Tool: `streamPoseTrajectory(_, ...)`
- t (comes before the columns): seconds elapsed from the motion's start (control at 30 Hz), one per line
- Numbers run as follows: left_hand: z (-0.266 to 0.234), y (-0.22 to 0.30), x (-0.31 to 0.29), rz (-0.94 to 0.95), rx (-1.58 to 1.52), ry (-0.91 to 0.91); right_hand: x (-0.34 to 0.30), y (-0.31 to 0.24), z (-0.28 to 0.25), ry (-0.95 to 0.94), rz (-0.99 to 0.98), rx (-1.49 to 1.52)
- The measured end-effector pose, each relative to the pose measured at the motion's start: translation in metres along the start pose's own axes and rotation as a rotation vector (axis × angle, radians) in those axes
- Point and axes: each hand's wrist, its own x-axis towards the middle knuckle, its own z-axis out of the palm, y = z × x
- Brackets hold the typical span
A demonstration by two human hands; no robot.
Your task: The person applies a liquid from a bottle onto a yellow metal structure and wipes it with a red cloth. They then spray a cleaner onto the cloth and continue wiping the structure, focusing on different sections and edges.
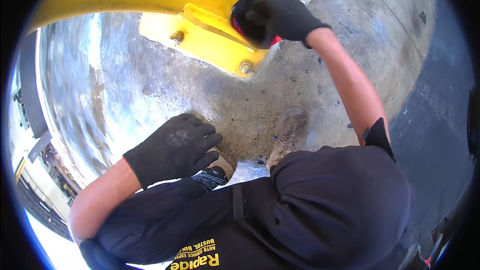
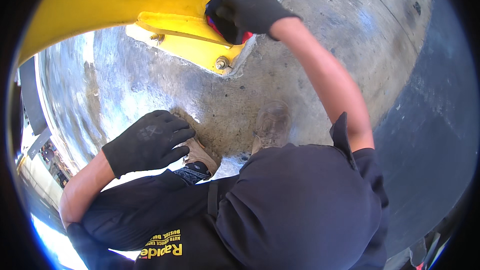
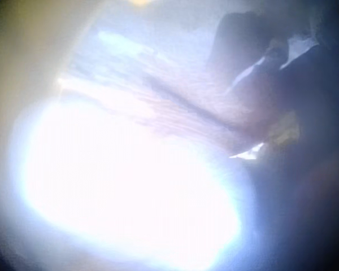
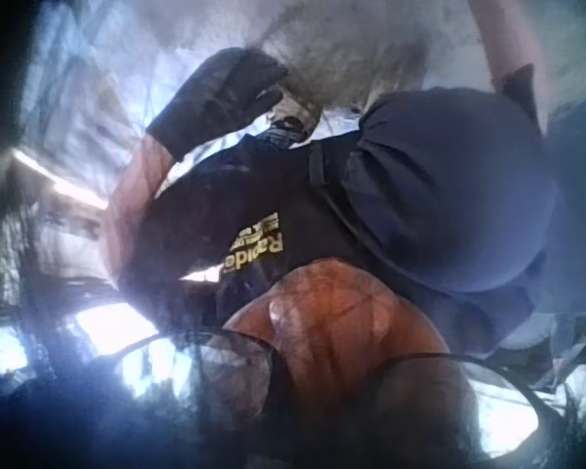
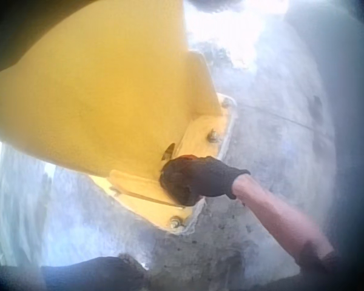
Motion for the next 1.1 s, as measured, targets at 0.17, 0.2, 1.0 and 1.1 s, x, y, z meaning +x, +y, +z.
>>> streamPoseTrajectory(0.17, -0.008, -0.003, 0.008, -0.003, 0.051, -0.097, 0.022, 0.006, 0.035, 0.349, -0.176, -0.237)
streamPoseTrajectory(0.2, -0.008, -0.005, 0.008, -0.014, 0.043, -0.040, 0.024, 0.009, 0.034, 0.369, -0.126, -0.185)
streamPoseTrajectory(1.0, 0.068, -0.052, 0.181, -0.396, 0.114, 0.812, 0.030, 0.006, 0.023, 0.277, -0.237, -0.238)
streamPoseTrajectory(1.1, 0.068, -0.049, 0.189, -0.359, 0.205, 0.847, 0.025, 0.020, 0.037, 0.329, -0.215, -0.274)
